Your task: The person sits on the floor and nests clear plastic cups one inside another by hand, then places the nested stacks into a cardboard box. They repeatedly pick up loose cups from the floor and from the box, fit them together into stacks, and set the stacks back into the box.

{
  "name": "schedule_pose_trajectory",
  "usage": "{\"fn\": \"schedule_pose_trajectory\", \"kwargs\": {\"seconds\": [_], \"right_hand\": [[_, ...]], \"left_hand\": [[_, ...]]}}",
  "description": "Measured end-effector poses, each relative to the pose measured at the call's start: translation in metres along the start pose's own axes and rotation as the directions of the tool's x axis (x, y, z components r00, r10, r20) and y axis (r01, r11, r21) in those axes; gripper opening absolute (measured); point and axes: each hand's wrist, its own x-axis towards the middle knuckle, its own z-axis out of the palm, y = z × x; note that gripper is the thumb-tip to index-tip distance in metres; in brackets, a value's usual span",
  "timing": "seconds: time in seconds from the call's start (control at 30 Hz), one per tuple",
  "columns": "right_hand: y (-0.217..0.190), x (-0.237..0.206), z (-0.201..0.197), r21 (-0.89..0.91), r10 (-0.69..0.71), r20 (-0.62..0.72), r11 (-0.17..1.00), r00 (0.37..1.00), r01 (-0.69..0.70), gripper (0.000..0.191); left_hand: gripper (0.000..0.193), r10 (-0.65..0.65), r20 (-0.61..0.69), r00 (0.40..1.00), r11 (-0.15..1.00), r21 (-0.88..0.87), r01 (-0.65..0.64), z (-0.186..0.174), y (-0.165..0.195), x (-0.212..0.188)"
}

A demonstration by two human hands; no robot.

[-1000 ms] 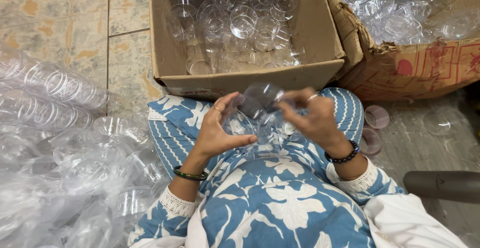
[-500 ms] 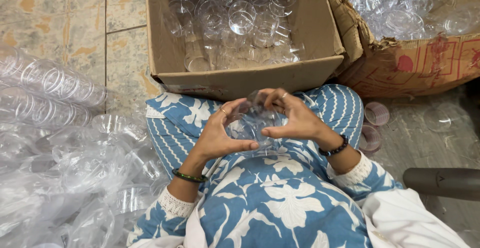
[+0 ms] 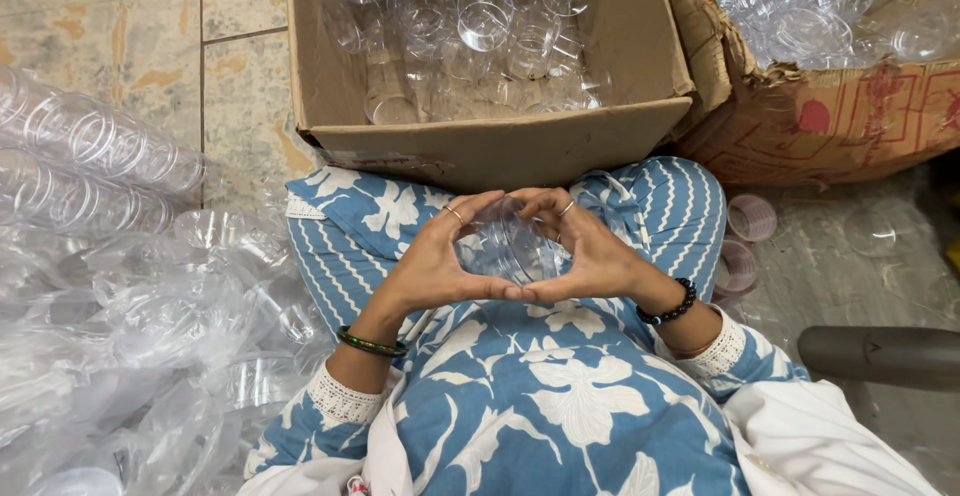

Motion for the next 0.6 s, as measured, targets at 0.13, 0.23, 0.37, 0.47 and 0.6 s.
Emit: {"fn": "schedule_pose_trajectory", "kwargs": {"seconds": [0.13,0.23,0.37,0.47,0.6], "right_hand": [[0.004,-0.010,0.006,-0.018,0.021,-0.031,1.000,0.999,-0.022,0.099],[0.008,-0.016,0.004,-0.002,0.026,-0.011,1.000,1.000,-0.026,0.098],[0.019,-0.026,0.003,0.125,0.106,0.007,0.987,0.994,-0.106,0.082],[0.032,-0.031,0.007,0.197,0.146,0.028,0.969,0.989,-0.148,0.061],[0.046,-0.028,0.011,0.345,0.275,0.041,0.898,0.960,-0.272,0.063]], "left_hand": [[0.107,-0.012,0.004,1.000,1.000,-0.026,0.012,0.005,0.002,-0.006],[0.107,-0.043,0.032,0.999,0.996,-0.071,0.045,0.010,0.002,-0.009],[0.114,-0.119,0.083,0.989,0.984,-0.125,0.128,0.016,-0.002,-0.012],[0.121,-0.087,0.094,0.992,0.995,0.047,0.083,0.025,-0.003,-0.019],[0.130,-0.075,-0.016,0.997,0.950,0.303,0.076,0.042,-0.001,-0.031]]}}
